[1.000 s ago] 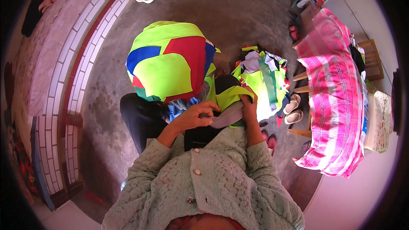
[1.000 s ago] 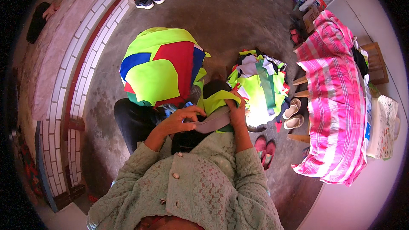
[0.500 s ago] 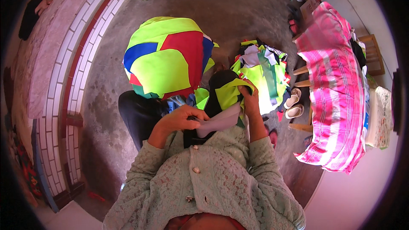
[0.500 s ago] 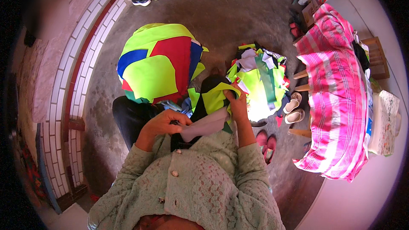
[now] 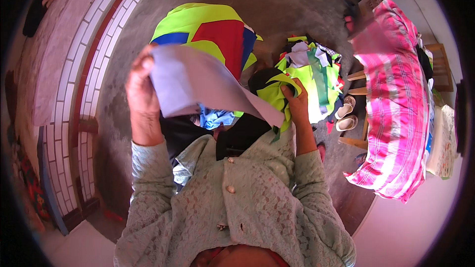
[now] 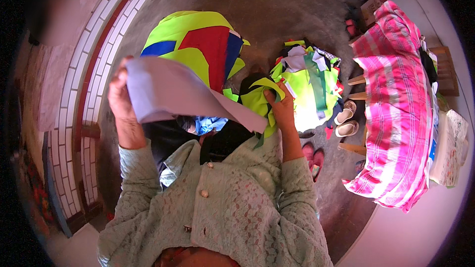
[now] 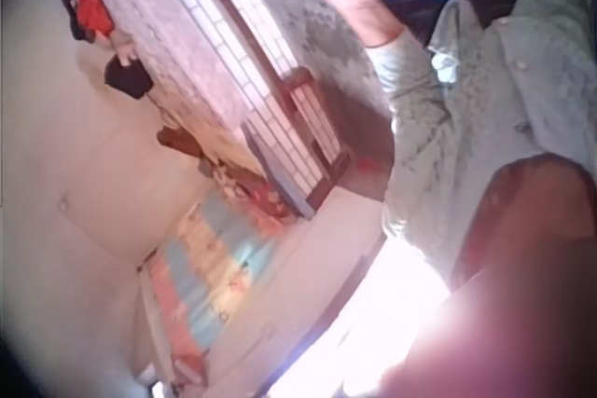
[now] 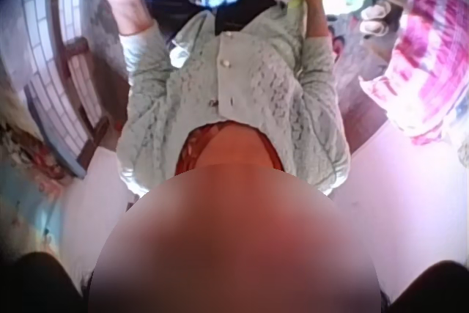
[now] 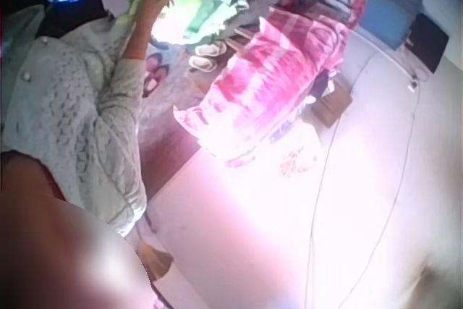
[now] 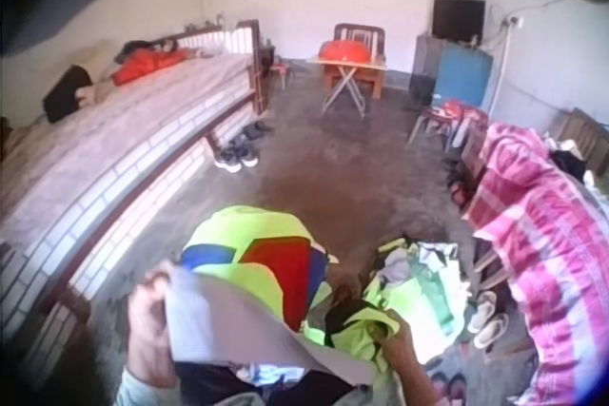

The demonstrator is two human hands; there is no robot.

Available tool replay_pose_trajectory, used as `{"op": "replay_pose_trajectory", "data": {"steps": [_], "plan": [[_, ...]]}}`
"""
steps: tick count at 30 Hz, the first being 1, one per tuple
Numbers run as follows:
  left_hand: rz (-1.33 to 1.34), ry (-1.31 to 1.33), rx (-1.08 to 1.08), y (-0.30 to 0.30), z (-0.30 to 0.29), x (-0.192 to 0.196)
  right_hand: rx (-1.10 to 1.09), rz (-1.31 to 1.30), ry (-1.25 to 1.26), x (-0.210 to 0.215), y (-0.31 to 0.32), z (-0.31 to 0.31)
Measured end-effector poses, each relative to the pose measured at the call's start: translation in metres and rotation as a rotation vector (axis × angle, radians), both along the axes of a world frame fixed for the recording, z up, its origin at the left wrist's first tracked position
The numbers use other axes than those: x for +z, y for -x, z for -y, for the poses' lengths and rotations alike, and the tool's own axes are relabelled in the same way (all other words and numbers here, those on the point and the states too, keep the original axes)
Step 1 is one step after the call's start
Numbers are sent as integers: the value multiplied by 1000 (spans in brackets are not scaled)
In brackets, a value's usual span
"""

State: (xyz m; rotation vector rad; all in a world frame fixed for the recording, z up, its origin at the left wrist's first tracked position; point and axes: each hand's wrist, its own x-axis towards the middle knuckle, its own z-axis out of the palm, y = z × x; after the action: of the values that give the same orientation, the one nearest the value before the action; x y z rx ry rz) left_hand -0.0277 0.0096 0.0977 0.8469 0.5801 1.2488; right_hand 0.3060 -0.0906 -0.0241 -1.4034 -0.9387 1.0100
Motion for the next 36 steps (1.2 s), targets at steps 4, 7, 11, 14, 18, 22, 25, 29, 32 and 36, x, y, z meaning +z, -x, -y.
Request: {"op": "replay_pose_trajectory", "data": {"steps": [4,7,11,14,18,22,25,29,32,36], "plan": [[62,37,176,-8,-13,29,-67,202,-12,-4,2,4],[-59,48,258,-24,-21,42,-107,314,-68,-8,9,4],[-164,15,105,-52,-29,65,-129,338,-133,-19,10,1],[-188,-29,46,-72,-38,89,-141,360,-138,-12,12,2],[-182,-271,-108,-76,-75,126,-139,366,-73,-5,12,5],[-183,-265,3,-54,-104,142,-139,305,-101,1,17,4],[-272,-201,-31,-21,-125,118,-141,339,-120,3,18,4],[-466,69,-124,30,-139,37,-120,325,-137,-5,15,3],[-570,243,-150,73,-144,-42,-128,342,-142,-2,18,2],[-570,304,-110,93,-139,-79,-130,350,-140,-2,16,2]]}}
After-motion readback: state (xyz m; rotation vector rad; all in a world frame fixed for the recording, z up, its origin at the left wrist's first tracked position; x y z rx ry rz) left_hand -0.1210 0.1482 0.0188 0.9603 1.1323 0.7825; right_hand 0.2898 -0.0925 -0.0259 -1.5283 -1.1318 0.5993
